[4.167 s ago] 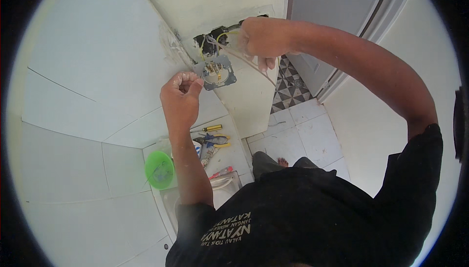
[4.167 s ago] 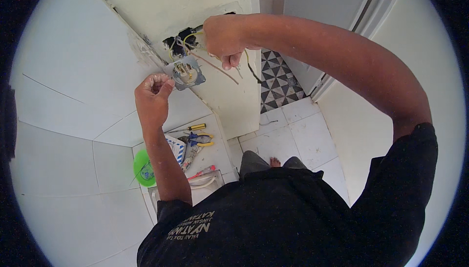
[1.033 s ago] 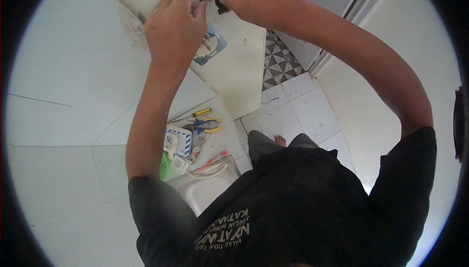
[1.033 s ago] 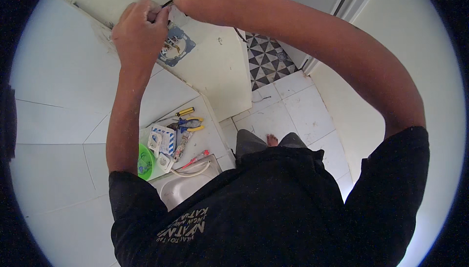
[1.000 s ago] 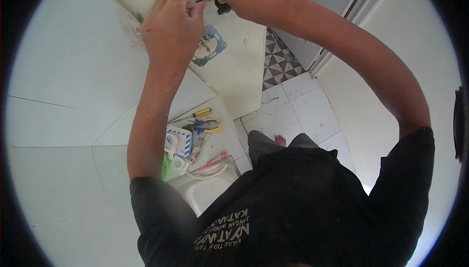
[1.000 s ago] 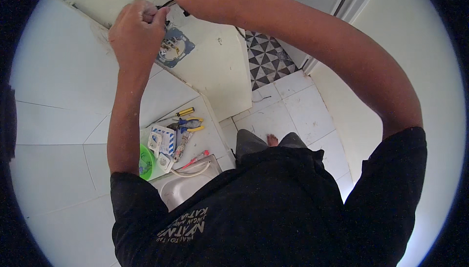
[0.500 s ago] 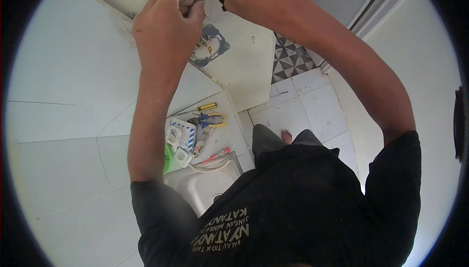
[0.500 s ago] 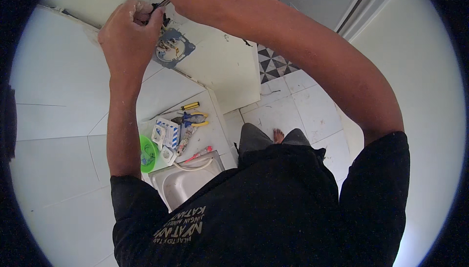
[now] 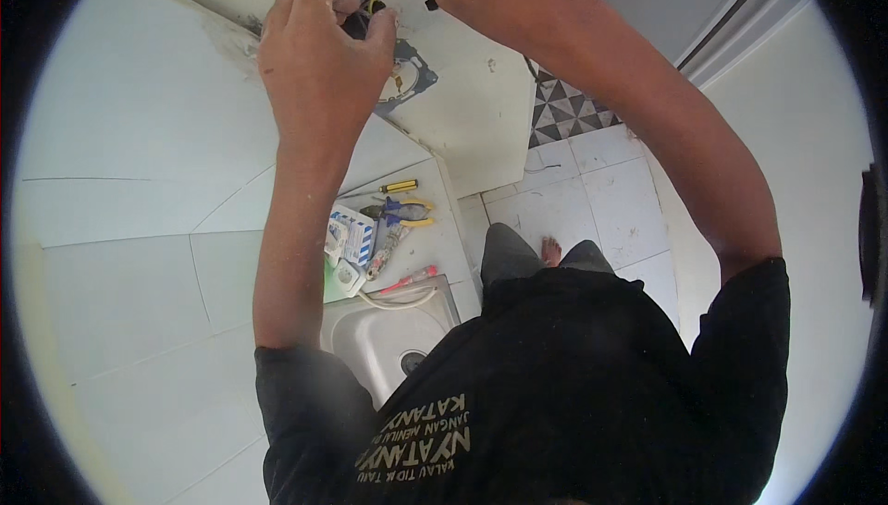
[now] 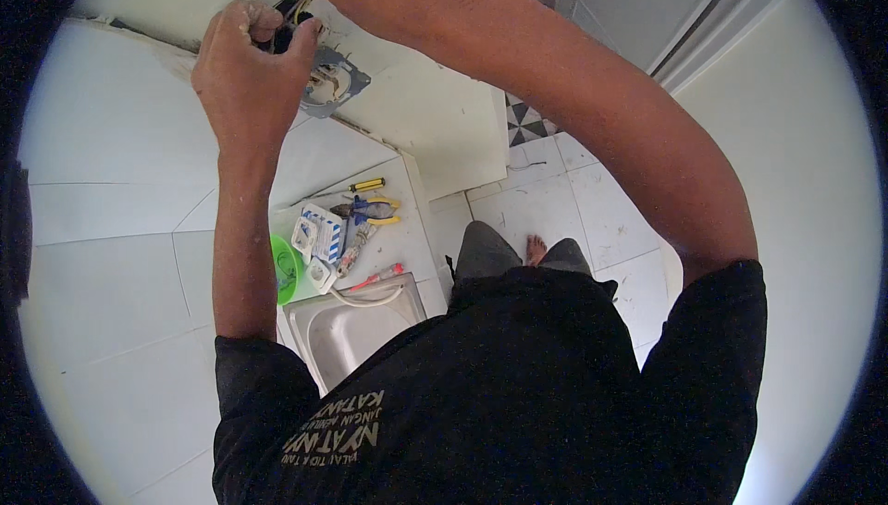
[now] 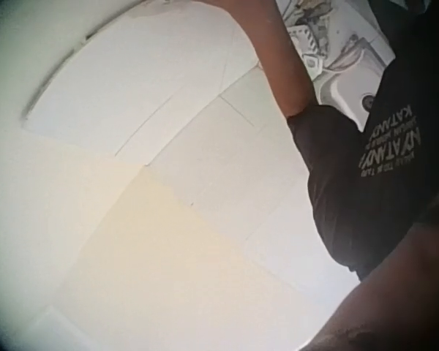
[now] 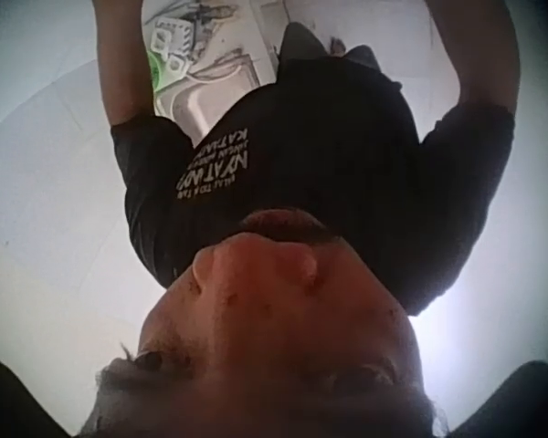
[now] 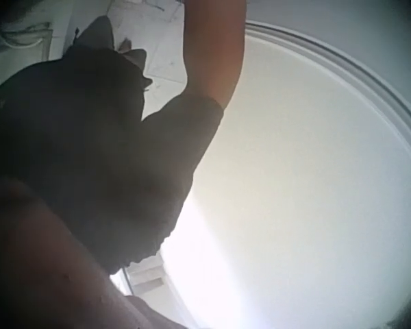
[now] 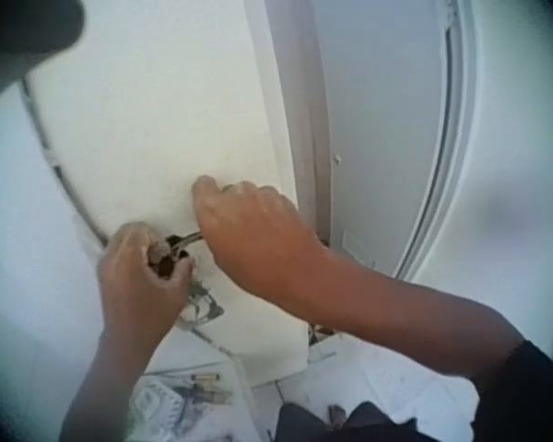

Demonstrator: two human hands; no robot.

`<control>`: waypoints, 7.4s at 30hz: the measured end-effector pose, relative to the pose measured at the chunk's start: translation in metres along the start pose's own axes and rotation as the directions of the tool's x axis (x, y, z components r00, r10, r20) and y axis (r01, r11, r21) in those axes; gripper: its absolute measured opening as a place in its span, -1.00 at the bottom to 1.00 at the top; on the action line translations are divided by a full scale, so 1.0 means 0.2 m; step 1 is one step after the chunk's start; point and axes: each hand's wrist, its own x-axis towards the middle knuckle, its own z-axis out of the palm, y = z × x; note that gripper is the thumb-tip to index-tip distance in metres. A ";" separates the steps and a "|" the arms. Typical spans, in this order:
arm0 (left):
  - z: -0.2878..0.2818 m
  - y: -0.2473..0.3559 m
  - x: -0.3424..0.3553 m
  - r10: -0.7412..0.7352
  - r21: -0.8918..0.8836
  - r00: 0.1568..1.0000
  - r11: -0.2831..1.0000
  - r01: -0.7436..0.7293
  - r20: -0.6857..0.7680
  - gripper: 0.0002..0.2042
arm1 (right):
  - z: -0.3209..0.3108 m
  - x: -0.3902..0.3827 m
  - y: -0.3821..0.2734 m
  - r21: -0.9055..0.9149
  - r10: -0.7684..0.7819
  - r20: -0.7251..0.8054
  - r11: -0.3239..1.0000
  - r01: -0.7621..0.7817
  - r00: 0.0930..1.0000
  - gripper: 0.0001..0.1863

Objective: Install or repair an electrical outlet on a wall.

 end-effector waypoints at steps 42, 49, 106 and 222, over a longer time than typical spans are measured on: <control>0.06 -0.05 -0.07 0.231 0.061 0.970 0.972 -0.227 -0.078 -0.78 | 0.06 -0.16 0.01 -0.207 -0.460 0.024 0.867 0.454 0.888 -0.89; -0.12 -0.04 -0.03 0.013 -0.078 0.998 0.997 -0.008 0.063 -0.87 | 0.23 -0.35 -0.13 0.126 0.003 -0.129 0.992 0.013 0.992 -0.78; 0.02 0.01 -0.50 -0.764 -0.876 0.600 0.099 0.472 0.237 -0.81 | 0.01 0.15 -0.25 -0.111 -0.316 0.046 0.941 0.320 0.947 -0.88; 0.12 0.00 -0.42 -0.806 -0.887 0.584 0.197 0.419 0.097 -0.79 | 0.23 -0.25 -0.33 0.588 0.413 0.029 0.729 -0.350 0.910 -0.56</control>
